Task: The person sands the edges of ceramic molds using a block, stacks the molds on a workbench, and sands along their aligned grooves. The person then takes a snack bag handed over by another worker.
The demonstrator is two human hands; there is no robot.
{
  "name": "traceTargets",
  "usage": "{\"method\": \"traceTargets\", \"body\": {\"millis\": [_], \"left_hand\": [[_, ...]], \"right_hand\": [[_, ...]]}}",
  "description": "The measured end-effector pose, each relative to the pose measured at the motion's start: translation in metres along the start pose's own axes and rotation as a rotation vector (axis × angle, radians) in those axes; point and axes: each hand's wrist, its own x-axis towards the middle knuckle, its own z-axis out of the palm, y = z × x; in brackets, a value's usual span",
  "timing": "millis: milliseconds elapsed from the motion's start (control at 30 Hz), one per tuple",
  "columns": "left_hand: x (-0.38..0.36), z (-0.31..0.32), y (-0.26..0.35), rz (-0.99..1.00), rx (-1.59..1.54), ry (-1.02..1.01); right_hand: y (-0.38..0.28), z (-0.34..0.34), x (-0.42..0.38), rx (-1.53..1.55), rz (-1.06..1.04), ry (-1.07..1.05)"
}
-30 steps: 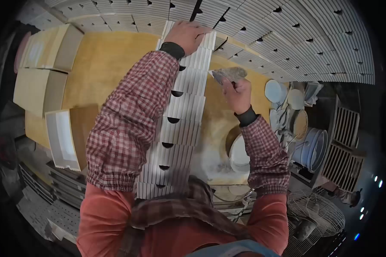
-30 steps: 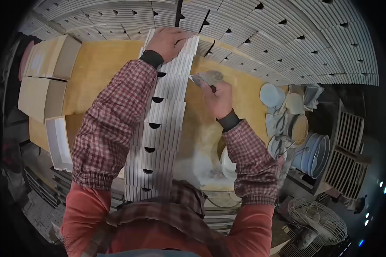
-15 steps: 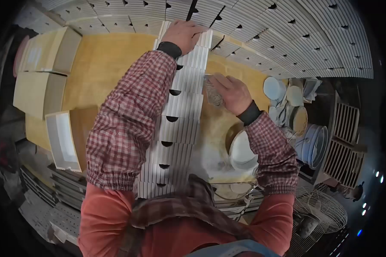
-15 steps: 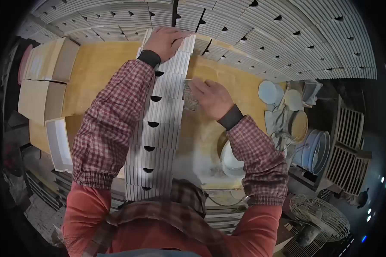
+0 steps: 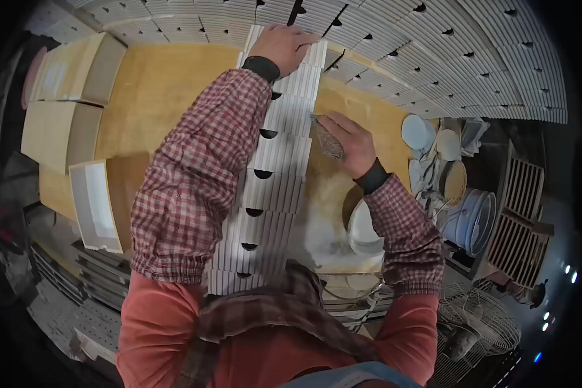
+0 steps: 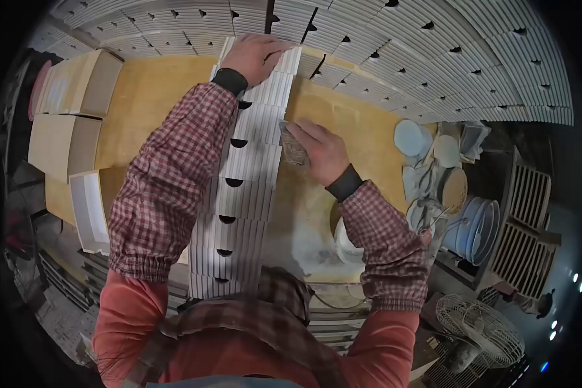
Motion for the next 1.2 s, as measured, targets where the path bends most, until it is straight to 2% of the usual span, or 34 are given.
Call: {"method": "traceTargets", "body": {"millis": [67, 100, 200, 267, 300, 400, 500, 567, 600, 633, 667, 700, 733, 800, 867, 900, 933, 967, 1000, 1033, 1100, 1133, 1200], "left_hand": [[0.0, 0.001, 0.0, -0.014, 0.035, -0.017], [0.001, 0.001, 0.001, -0.018, 0.049, -0.024], [0.0, 0.0, 0.0, -0.003, 0.021, -0.025], [0.0, 0.001, -0.001, -0.014, 0.033, -0.032], [0.0, 0.001, 0.0, -0.018, 0.038, -0.014], [0.0, 0.0, -0.001, -0.014, 0.039, -0.025], [0.0, 0.001, -0.002, 0.008, 0.011, 0.001], [0.0, 0.001, -0.002, 0.016, -0.004, 0.018], [0.0, 0.0, -0.001, 0.019, -0.035, 0.03], [0.002, -0.002, -0.004, 0.006, -0.124, -0.028], [0.0, -0.001, -0.003, 0.061, -0.095, 0.065], [-0.001, -0.001, -0.004, 0.094, -0.177, 0.072], [-0.001, -0.003, -0.008, 0.14, -0.197, 0.033], [-0.012, -0.009, -0.001, 0.099, -0.24, -0.027], [-0.033, -0.018, 0.016, 0.105, -0.245, 0.005], [-0.041, -0.04, 0.036, 0.073, -0.296, -0.054], [-0.054, -0.047, 0.046, 0.116, -0.23, 0.019], [-0.065, -0.049, 0.052, 0.114, -0.162, 0.005], [-0.071, -0.064, 0.069, 0.066, -0.231, -0.023], [-0.079, -0.065, 0.074, 0.067, -0.214, -0.022], [-0.09, -0.06, 0.082, 0.004, -0.188, -0.058], [-0.092, -0.058, 0.084, 0.027, -0.139, -0.062], [-0.094, -0.054, 0.092, 0.003, -0.097, -0.056]], "right_hand": [[-0.004, 0.004, 0.001, -0.199, -0.083, -0.088], [-0.006, 0.004, 0.002, -0.196, -0.08, -0.087], [-0.012, 0.0, 0.003, -0.459, -0.223, -0.113], [-0.011, -0.008, 0.004, -0.434, -0.226, -0.181], [-0.009, -0.009, 0.003, -0.382, -0.196, -0.142], [-0.001, -0.012, 0.005, 0.062, 0.024, 0.038], [0.004, -0.012, 0.013, 0.23, 0.192, 0.055], [0.011, -0.005, 0.014, 0.216, 0.134, 0.089], [0.01, -0.003, 0.012, 0.208, 0.184, 0.096], [0.01, -0.001, 0.011, 0.218, 0.166, 0.091], [0.01, 0.0, 0.011, 0.227, 0.148, 0.089], [0.009, 0.0, 0.007, 0.165, 0.156, 0.087], [0.011, -0.001, 0.006, 0.212, 0.141, 0.074], [0.02, 0.0, 0.001, 0.261, 0.104, 0.087], [0.018, 0.01, -0.007, 0.82, 0.442, 0.213], [0.013, 0.013, -0.008, 0.907, 0.568, 0.311], [0.011, 0.015, -0.01, 0.951, 0.586, 0.314], [0.01, 0.017, -0.011, 0.995, 0.603, 0.319], [0.008, 0.03, -0.015, 1.044, 0.7, 0.349], [0.008, 0.037, -0.02, 1.184, 0.695, 0.406], [0.002, 0.045, -0.017, 1.193, 0.761, 0.473], [0.0, 0.044, -0.018, 1.291, 0.721, 0.497], [-0.002, 0.044, -0.019, 1.186, 0.742, 0.465]]}}
